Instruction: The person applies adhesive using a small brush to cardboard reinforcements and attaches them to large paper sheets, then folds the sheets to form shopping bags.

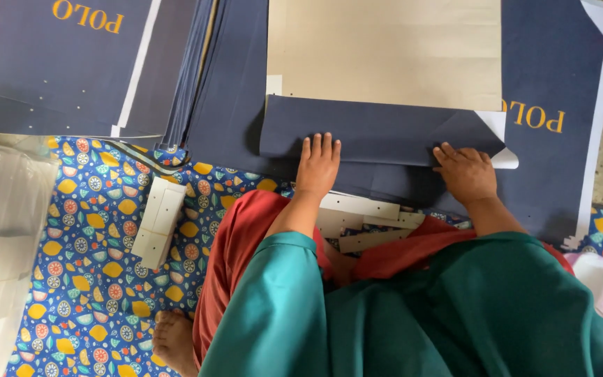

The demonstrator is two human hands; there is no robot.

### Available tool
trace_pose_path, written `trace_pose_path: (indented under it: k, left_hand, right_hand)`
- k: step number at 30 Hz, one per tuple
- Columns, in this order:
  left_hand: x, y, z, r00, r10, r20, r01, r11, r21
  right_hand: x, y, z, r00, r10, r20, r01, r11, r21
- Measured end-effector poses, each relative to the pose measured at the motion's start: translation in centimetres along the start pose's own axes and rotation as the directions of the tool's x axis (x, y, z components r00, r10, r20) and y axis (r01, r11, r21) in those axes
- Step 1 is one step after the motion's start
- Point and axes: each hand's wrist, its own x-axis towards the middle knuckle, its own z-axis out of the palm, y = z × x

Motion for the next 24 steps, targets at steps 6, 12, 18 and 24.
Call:
trace_pose_path:
  k: [6, 12, 18, 24]
  left_hand:
    - [0.8, 0.7, 1.8, 0.938, -0.073, -0.34, 0.08, 0.997, 0.005]
    - [-0.7, -0.3, 3.2, 0.89, -0.195, 0.413, 0.276, 0.95, -0.146]
    - [0.0, 0.2, -1.2, 0.817, -0.196, 0.543, 0.352, 0.914, -0.2]
    - [0.0, 0.5, -2.4, 0.738, -0.244, 0.629, 0.459, 0.864, -0.204]
  right_hand:
    - [-0.7, -2.0, -2.2, 0.998, 0.053, 0.038, -0.051, 0.997, -0.053]
    - [2.8, -4.2, -6.9, 0.732, 0.171, 0.659, -0.253, 0.967, 0.03]
    - [2.6, -4.3, -7.6, 0.649, 0.2, 0.734, -0.406, 0.907, 0.111]
    - [2.7, -4.5, -7.4, 0.62, 0.278, 0.734, -0.595, 0.776, 0.209]
